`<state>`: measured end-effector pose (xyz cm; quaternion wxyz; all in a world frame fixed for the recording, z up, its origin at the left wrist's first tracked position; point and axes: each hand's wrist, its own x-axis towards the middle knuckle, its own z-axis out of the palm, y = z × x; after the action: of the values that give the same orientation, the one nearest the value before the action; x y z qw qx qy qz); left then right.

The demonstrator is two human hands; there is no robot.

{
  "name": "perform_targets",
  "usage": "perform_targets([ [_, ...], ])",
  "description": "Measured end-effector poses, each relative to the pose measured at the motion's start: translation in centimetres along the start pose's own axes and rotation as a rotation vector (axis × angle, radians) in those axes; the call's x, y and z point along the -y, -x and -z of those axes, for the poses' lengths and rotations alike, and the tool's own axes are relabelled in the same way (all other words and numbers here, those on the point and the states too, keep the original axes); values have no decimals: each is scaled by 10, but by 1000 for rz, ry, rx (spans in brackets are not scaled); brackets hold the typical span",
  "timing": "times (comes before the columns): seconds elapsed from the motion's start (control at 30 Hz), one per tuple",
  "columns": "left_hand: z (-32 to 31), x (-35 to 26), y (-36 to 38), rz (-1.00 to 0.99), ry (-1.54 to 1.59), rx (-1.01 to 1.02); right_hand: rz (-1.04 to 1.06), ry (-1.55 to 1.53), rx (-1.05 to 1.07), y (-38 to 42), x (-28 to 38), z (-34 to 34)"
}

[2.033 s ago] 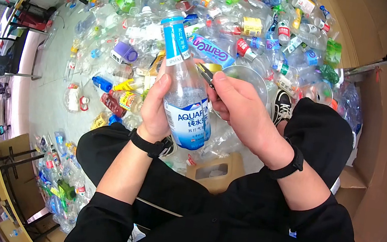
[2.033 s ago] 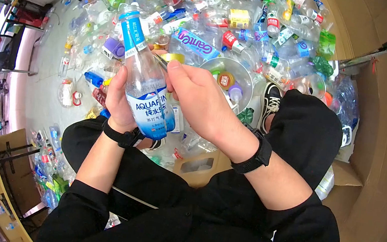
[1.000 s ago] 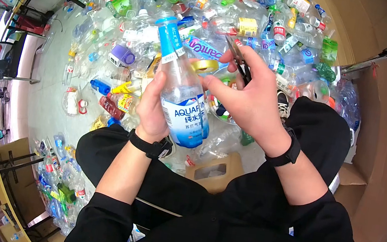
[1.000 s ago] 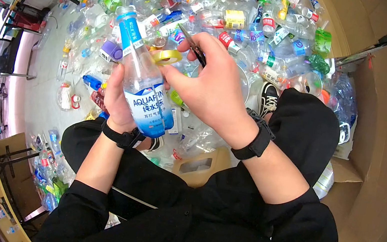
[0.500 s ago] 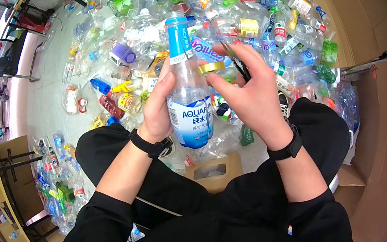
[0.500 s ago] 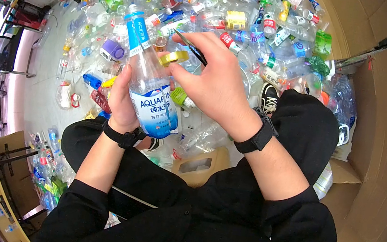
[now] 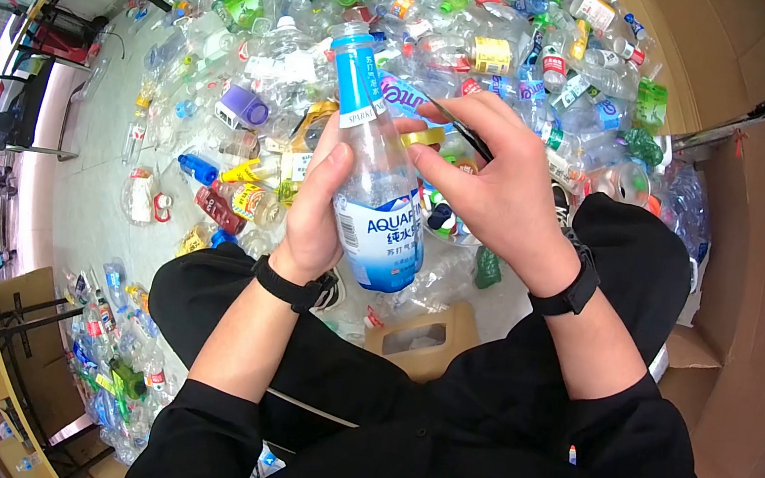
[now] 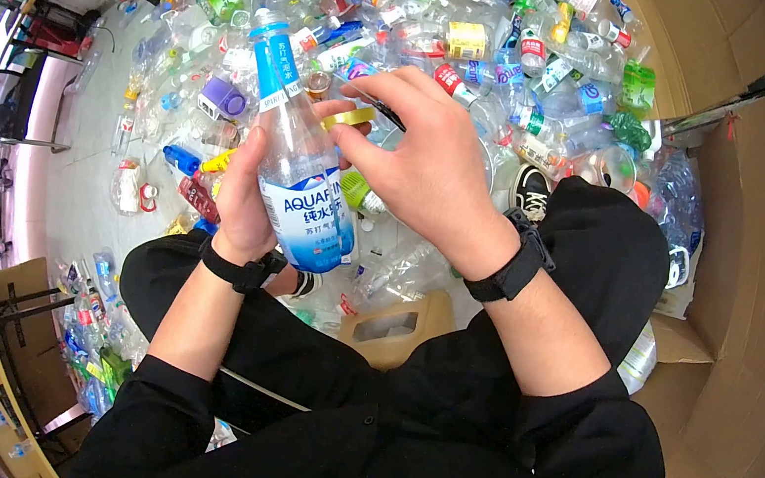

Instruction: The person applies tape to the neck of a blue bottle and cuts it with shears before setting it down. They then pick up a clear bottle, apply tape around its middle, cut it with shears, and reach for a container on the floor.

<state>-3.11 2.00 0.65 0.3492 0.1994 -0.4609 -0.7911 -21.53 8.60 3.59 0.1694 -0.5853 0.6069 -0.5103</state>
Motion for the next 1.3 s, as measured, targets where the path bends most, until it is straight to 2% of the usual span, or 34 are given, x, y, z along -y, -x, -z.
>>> perform_targets([
  [0.2, -5, -3, 1, -22, -31, -17, -138, -18, -98, 3, 1, -2],
  [0.5, -7, -6, 1, 33, 52, -59, -352, -119, -39, 3, -1, -3],
  [0.7, -11, -8, 1, 84, 173, -98, -387, -258, -61, 7, -14, -14],
  [0.83, 0, -10, 0, 107, 435, -19, -361, -225, -27, 6, -18, -11],
  [0.93, 6, -8, -2, 110, 562, -15, -358, -356, -34, 6, -14, -15],
  [1.0, 10, -9, -2, 125, 662, 1, -261, -407, -72, 5, -13, -18],
  [1.13, 11, -12, -3, 152, 702, -52, -245, -313, 5, 4, -11, -12],
  [1.2, 17, -8, -3, 113, 666, 33, -413, -487, 32, 3, -3, -9],
  [1.23, 17, -9, -3, 115, 575, -52, -357, -420, 16, 3, -10, -9],
  [1.3, 22, -10, -6, 102, 494, -116, -389, -416, 27, 0, -4, -2],
])
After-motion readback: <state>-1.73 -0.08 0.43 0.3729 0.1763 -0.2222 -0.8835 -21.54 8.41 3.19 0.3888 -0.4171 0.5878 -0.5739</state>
